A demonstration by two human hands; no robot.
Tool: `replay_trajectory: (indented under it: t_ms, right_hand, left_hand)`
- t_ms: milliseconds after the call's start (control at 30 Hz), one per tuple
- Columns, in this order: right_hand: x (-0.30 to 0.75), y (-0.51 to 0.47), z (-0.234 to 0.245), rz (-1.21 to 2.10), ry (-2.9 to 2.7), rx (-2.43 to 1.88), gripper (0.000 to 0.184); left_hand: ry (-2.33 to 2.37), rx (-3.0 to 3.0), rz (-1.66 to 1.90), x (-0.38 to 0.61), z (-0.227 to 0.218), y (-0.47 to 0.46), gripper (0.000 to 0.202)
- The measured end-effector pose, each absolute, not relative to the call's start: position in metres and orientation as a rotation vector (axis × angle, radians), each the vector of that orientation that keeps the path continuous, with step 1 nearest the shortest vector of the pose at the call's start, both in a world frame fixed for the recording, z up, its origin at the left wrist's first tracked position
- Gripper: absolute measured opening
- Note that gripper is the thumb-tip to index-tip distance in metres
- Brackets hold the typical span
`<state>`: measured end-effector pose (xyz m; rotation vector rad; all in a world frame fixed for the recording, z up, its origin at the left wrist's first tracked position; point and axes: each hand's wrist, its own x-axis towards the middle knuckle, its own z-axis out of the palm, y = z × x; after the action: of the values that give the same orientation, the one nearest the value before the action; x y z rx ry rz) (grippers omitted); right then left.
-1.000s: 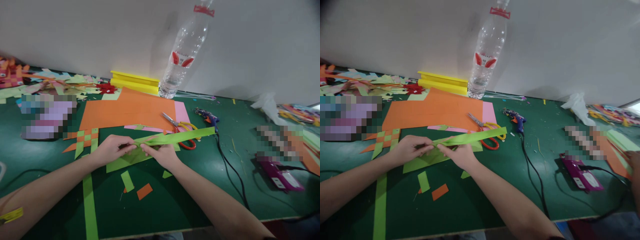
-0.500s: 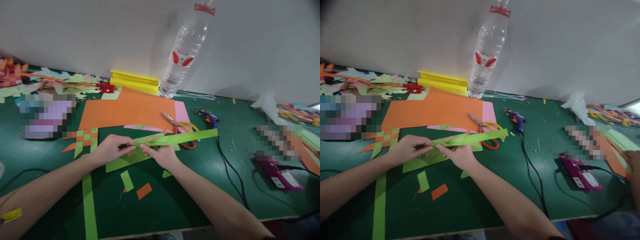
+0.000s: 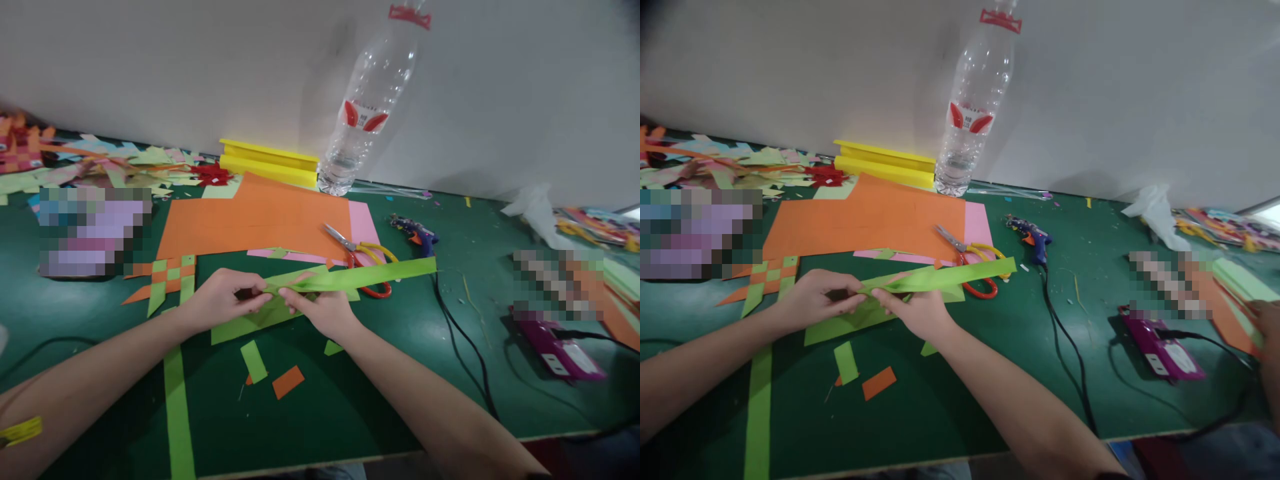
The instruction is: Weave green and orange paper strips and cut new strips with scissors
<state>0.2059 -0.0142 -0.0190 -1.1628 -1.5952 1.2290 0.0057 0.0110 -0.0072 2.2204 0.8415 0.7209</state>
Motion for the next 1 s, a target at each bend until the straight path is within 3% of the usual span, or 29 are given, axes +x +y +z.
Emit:
replay_trajectory:
  t_ms: [1000]
  right_hand:
    - [0.2042, -0.0176, -0.0192, 1.23, -1.574, -1.156, 0.016]
  left_hand:
    - [0.832, 2.308, 0.671, 0.0034, -0.0136, 0.0128, 0.024]
